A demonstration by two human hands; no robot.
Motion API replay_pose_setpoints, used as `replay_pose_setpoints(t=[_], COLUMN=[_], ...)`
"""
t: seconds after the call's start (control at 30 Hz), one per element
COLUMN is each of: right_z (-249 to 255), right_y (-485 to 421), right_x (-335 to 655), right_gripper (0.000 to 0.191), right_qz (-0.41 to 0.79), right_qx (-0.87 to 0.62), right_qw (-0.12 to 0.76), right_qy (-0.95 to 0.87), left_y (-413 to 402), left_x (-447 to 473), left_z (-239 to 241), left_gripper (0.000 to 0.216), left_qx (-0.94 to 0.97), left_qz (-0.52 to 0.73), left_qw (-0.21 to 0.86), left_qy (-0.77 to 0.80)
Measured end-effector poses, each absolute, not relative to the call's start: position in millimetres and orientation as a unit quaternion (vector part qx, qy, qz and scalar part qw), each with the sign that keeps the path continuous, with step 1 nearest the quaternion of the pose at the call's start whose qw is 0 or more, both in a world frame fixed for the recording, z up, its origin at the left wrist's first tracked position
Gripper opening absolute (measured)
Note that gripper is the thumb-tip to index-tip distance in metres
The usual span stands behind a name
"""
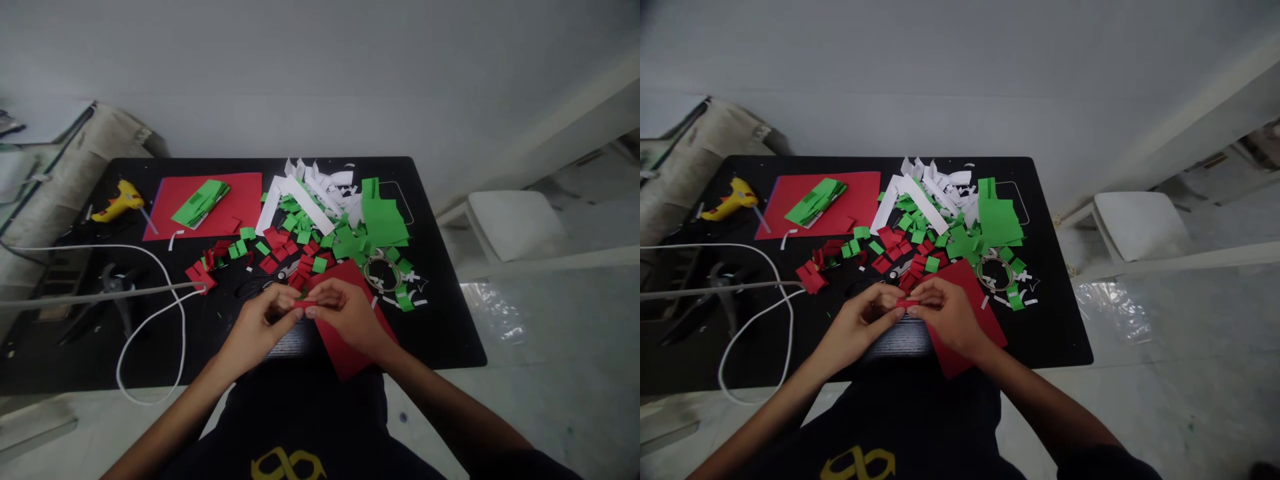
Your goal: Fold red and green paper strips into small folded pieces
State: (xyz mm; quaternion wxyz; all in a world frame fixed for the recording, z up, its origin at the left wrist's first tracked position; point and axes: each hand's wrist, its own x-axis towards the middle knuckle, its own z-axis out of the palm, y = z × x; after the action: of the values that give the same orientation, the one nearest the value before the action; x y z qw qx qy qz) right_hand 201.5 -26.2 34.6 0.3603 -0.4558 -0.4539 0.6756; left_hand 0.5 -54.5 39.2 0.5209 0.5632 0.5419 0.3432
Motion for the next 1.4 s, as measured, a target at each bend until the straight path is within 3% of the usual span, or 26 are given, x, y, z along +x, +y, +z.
replay_pose_setpoints(t=[0.17, 0.3, 0.57, 0.7, 0.83, 1.17, 1.4], right_z=[36, 36, 30, 29, 35, 24, 27], right_y=[-27, -26, -34, -36, -35, -44, -46], right_x=[204, 209, 210, 217, 224, 226, 232], right_gripper=[0.024, 0.016, 0.016, 0.013, 0.024, 0.037, 0.048], right_qz=[0.628, 0.665, 0.694, 0.690, 0.744, 0.878, 0.862], right_qx=[-0.470, -0.434, -0.434, -0.414, -0.361, -0.234, -0.219], right_qw=[0.324, 0.251, 0.246, 0.167, 0.080, -0.045, -0.048], right_qy=[-0.529, -0.554, -0.520, -0.569, -0.557, -0.415, -0.454], left_y=[-55, -55, -57, -60, -66, -81, -90], left_x=[-2, -6, -6, -3, -2, -1, 6], left_z=[41, 41, 45, 45, 46, 38, 36], left_gripper=[0.017, 0.020, 0.029, 0.031, 0.034, 0.038, 0.045], left_qx=[0.582, 0.602, 0.660, 0.677, 0.651, 0.586, 0.450], left_qz=[0.330, 0.316, 0.231, 0.220, 0.195, 0.088, 0.109], left_qw=[0.520, 0.518, 0.505, 0.514, 0.571, 0.709, 0.810], left_qy=[0.531, 0.520, 0.506, 0.478, 0.461, 0.383, 0.361])
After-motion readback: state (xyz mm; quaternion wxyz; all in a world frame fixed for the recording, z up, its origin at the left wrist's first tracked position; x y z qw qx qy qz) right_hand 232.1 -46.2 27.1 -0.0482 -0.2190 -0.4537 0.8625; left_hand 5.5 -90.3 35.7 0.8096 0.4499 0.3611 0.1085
